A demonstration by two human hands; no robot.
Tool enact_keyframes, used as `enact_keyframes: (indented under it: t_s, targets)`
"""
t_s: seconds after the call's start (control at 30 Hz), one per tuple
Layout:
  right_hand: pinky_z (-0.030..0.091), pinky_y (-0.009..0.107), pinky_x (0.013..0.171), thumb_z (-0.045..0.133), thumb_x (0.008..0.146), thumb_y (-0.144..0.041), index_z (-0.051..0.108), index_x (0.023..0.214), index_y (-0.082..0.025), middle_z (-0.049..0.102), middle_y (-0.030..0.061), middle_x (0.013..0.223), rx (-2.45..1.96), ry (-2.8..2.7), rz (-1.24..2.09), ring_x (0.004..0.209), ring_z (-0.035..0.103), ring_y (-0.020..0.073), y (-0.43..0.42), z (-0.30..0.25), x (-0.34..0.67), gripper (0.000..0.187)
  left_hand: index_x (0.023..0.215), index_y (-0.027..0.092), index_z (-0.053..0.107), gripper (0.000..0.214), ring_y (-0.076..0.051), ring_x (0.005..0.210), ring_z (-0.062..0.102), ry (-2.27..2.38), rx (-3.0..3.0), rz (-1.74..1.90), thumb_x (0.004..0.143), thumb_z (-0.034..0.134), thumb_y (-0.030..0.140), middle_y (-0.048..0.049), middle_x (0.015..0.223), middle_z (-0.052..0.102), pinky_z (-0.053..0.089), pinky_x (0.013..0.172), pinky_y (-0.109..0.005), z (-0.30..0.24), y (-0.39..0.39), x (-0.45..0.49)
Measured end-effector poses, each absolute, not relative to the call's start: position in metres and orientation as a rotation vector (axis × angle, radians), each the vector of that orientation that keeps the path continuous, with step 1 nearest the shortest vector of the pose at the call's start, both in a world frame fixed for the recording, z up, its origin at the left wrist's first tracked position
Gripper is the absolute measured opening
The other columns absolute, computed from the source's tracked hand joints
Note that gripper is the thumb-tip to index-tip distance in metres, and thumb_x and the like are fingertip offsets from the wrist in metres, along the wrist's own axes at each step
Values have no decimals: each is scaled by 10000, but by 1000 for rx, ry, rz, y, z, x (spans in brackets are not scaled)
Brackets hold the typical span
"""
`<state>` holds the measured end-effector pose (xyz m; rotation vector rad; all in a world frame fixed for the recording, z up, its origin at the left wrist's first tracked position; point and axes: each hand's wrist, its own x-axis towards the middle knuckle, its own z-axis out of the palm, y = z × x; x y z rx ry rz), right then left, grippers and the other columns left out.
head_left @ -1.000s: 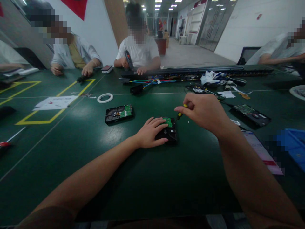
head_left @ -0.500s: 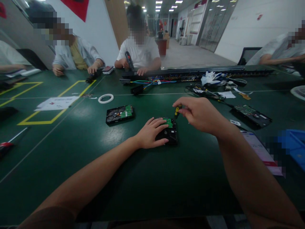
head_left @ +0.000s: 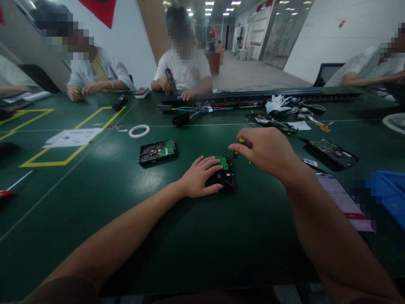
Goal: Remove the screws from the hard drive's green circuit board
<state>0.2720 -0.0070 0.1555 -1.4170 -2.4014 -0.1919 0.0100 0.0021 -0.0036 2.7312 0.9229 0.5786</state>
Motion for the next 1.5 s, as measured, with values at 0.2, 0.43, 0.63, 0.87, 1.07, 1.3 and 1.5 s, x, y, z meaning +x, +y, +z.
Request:
enact_keyframes:
  t_s: [0.2,0.43,0.63,0.87,1.07,1.3,1.5]
  targets:
    - [375,380,674,591,1105,-603,842,868,-214,818,122,870,-1493,-2393,-291,780,708,271,-6,154,270,520,1639,259,544,713,-414,1657,413,931,2732,568,1051,654,646,-153,1739,504,236,1377,-727,-3,1,10]
    - [541,414,928,602,1092,-295,884,1146,-225,862,115,1102,-1235,-2459,-109,1027,774,289,-6,156,273,296,1641,264,546,721,-413,1658,414,931,2730,567,1046,658,656,-153,1738,507,231,1380,-724,-4,2,10]
    - [556,393,1062,547,1040,-149,850,1251,-206,856,92,1294,-1085,-2481,95,1193,789,267,-10,155,274,374,1628,274,565,717,-428,1644,430,931,2710,582,1031,682,653,-151,1719,529,231,1378,-729,-4,1,10]
    - [527,402,913,631,1079,-310,853,1150,-201,879,103,1162,-1286,-2455,-51,1029,802,290,-12,159,270,257,1634,265,556,714,-414,1654,419,935,2727,561,1047,659,657,-156,1729,516,240,1376,-729,-3,2,9]
    - [394,371,674,628,1089,-579,822,857,-222,816,87,825,-1502,-2406,-237,732,705,246,-10,159,269,468,1645,270,542,720,-423,1657,413,922,2730,580,1042,674,641,-155,1734,511,240,1374,-731,-4,2,9]
    - [487,391,819,629,1100,-376,868,1069,-226,865,101,1049,-1361,-2470,-147,929,762,273,-8,158,272,284,1646,282,542,716,-412,1655,421,938,2729,570,1045,663,653,-144,1734,514,237,1380,-725,-4,2,9]
    - [562,438,1011,597,1054,-193,849,1240,-186,852,137,1242,-1241,-2495,-39,1137,783,307,-8,156,275,314,1628,246,565,713,-426,1648,425,930,2737,584,1051,655,657,-165,1725,520,256,1369,-733,-3,2,9]
